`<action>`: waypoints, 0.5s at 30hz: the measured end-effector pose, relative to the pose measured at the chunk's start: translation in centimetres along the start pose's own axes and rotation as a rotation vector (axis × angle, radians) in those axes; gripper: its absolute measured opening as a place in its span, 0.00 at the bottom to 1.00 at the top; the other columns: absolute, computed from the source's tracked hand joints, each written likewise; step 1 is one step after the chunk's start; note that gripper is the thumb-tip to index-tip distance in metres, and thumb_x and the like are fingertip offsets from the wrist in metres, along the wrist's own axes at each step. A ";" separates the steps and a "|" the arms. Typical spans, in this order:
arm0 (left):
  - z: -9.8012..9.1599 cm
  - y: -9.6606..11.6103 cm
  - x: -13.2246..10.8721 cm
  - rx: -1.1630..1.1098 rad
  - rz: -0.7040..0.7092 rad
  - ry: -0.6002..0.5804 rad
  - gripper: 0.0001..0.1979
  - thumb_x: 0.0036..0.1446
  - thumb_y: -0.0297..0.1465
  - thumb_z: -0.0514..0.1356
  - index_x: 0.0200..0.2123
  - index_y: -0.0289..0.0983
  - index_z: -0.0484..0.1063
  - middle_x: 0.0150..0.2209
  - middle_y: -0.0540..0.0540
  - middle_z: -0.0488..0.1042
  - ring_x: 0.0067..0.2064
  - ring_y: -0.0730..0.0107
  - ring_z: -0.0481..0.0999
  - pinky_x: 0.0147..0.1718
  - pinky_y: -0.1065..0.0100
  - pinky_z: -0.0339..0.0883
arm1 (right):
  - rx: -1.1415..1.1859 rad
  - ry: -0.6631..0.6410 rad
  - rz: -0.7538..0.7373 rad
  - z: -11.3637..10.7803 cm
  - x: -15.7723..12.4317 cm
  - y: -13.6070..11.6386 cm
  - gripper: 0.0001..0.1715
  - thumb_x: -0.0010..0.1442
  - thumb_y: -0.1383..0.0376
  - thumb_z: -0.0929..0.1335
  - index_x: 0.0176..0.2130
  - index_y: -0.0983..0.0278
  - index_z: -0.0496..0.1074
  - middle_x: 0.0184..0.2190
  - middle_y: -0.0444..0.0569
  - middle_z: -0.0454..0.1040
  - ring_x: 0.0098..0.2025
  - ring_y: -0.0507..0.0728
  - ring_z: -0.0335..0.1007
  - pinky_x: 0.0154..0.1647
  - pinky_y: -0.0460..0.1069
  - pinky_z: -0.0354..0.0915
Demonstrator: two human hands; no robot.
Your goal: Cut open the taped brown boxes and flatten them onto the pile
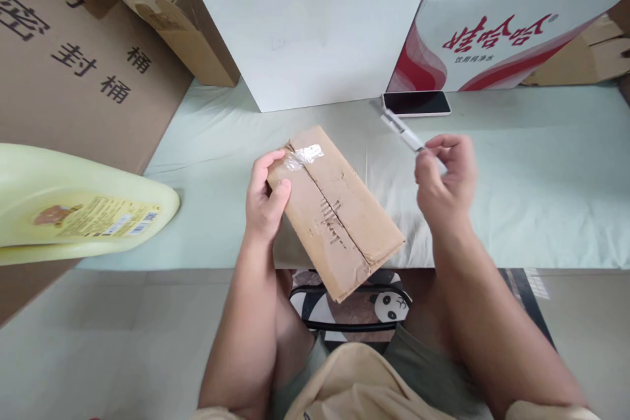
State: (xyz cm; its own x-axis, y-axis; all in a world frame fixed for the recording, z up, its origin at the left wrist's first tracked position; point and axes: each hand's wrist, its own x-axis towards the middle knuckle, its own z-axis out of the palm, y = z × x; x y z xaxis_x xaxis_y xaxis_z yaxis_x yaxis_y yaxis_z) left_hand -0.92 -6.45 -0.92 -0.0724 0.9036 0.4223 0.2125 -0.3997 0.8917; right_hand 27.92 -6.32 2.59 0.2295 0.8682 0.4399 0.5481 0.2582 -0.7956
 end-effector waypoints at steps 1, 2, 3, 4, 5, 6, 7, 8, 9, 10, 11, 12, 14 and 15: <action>0.2 0.1 0.0 0.004 -0.006 0.008 0.25 0.63 0.53 0.65 0.58 0.48 0.74 0.57 0.44 0.77 0.56 0.52 0.78 0.55 0.51 0.74 | 0.055 0.073 -0.071 -0.5 -0.2 -1.3 0.05 0.67 0.62 0.65 0.44 0.57 0.68 0.26 0.40 0.62 0.25 0.54 0.59 0.29 0.51 0.58; 0.3 0.3 0.0 0.008 -0.008 0.019 0.26 0.62 0.53 0.65 0.57 0.47 0.74 0.57 0.43 0.78 0.56 0.52 0.78 0.55 0.51 0.74 | 0.099 0.113 -0.129 -0.9 -0.5 -2.7 0.04 0.67 0.63 0.66 0.44 0.56 0.70 0.25 0.39 0.61 0.23 0.53 0.58 0.27 0.51 0.57; 0.5 0.4 0.0 0.014 -0.004 0.032 0.26 0.62 0.54 0.65 0.57 0.47 0.74 0.57 0.43 0.78 0.55 0.51 0.79 0.55 0.51 0.74 | 0.142 0.143 -0.195 -1.2 -0.8 -4.1 0.04 0.67 0.65 0.67 0.43 0.56 0.72 0.24 0.39 0.62 0.22 0.53 0.56 0.25 0.51 0.55; 0.7 0.5 0.1 0.021 0.005 0.047 0.27 0.61 0.55 0.65 0.56 0.46 0.74 0.56 0.43 0.78 0.55 0.51 0.79 0.55 0.51 0.74 | 0.148 0.149 -0.261 -1.4 -1.2 -5.5 0.07 0.68 0.66 0.68 0.44 0.56 0.74 0.25 0.40 0.64 0.22 0.52 0.56 0.25 0.51 0.55; 0.9 0.5 0.1 0.028 0.016 0.060 0.28 0.60 0.56 0.65 0.56 0.46 0.74 0.55 0.43 0.78 0.54 0.51 0.79 0.54 0.51 0.74 | 0.152 0.124 -0.313 -1.5 -1.5 -6.7 0.09 0.68 0.68 0.68 0.45 0.55 0.75 0.25 0.40 0.66 0.22 0.52 0.57 0.25 0.51 0.56; 1.0 0.5 0.1 0.030 0.026 0.068 0.29 0.60 0.57 0.65 0.55 0.46 0.74 0.54 0.43 0.78 0.54 0.51 0.79 0.53 0.51 0.74 | 0.148 0.076 -0.358 -1.4 -1.8 -7.7 0.11 0.67 0.70 0.68 0.45 0.54 0.76 0.26 0.41 0.67 0.23 0.52 0.58 0.25 0.51 0.57; 1.1 0.4 0.0 0.026 0.028 0.072 0.29 0.59 0.58 0.65 0.55 0.46 0.74 0.54 0.43 0.78 0.53 0.51 0.79 0.53 0.52 0.74 | 0.135 0.012 -0.392 -1.3 -2.1 -8.4 0.13 0.67 0.71 0.68 0.46 0.55 0.77 0.26 0.41 0.68 0.23 0.52 0.59 0.25 0.50 0.58; 1.1 0.3 0.0 0.016 0.023 0.070 0.30 0.59 0.58 0.65 0.55 0.46 0.73 0.54 0.44 0.78 0.53 0.52 0.78 0.52 0.52 0.74 | 0.121 -0.058 -0.419 -1.1 -2.2 -8.9 0.14 0.66 0.73 0.68 0.45 0.55 0.78 0.26 0.41 0.67 0.23 0.51 0.60 0.25 0.50 0.59; 1.2 0.3 0.0 0.007 0.013 0.066 0.30 0.58 0.59 0.65 0.55 0.47 0.73 0.54 0.44 0.77 0.53 0.52 0.78 0.52 0.53 0.74 | 0.101 -0.125 -0.442 -0.9 -2.3 -9.2 0.15 0.66 0.74 0.68 0.45 0.56 0.78 0.25 0.42 0.66 0.23 0.51 0.60 0.25 0.49 0.59; 1.2 0.2 0.0 0.003 0.002 0.063 0.30 0.58 0.59 0.65 0.55 0.47 0.72 0.54 0.44 0.77 0.53 0.52 0.78 0.52 0.53 0.74 | 0.077 -0.178 -0.461 -0.7 -2.3 -9.2 0.15 0.66 0.74 0.67 0.44 0.57 0.78 0.25 0.42 0.66 0.23 0.51 0.60 0.24 0.48 0.59; 1.2 0.2 -0.1 0.006 -0.008 0.060 0.31 0.58 0.59 0.65 0.55 0.47 0.72 0.55 0.43 0.76 0.54 0.52 0.77 0.52 0.54 0.74 | 0.058 -0.219 -0.483 -0.5 -2.3 -9.2 0.15 0.65 0.75 0.67 0.44 0.58 0.79 0.25 0.42 0.66 0.23 0.50 0.59 0.24 0.47 0.58; 1.2 0.2 -0.1 0.012 -0.013 0.056 0.30 0.58 0.59 0.65 0.55 0.47 0.72 0.54 0.43 0.76 0.54 0.52 0.77 0.52 0.54 0.74 | 0.048 -0.258 -0.500 -0.3 -2.2 -9.1 0.14 0.66 0.74 0.67 0.45 0.59 0.78 0.24 0.41 0.66 0.23 0.50 0.59 0.23 0.47 0.58; 1.2 0.4 -0.1 0.017 -0.012 0.044 0.29 0.59 0.59 0.64 0.54 0.47 0.71 0.52 0.44 0.76 0.50 0.54 0.77 0.50 0.55 0.74 | 0.044 -0.327 -0.508 -0.2 -2.0 -8.9 0.12 0.66 0.73 0.67 0.45 0.60 0.77 0.25 0.41 0.67 0.23 0.49 0.60 0.23 0.46 0.58; 1.2 0.5 -0.1 0.006 -0.008 0.038 0.27 0.60 0.58 0.64 0.54 0.47 0.71 0.50 0.44 0.76 0.48 0.56 0.77 0.48 0.56 0.74 | 0.045 -0.354 -0.501 -0.1 -1.9 -8.8 0.11 0.66 0.72 0.67 0.44 0.60 0.77 0.25 0.41 0.69 0.23 0.49 0.61 0.23 0.45 0.58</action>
State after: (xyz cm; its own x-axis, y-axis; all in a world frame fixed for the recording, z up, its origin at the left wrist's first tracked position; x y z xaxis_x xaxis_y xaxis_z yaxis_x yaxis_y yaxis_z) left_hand 0.36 -6.58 -0.73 -0.1112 0.9003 0.4209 0.2180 -0.3911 0.8942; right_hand 22.77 -10.28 8.80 -0.3323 0.7229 0.6059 0.4838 0.6820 -0.5484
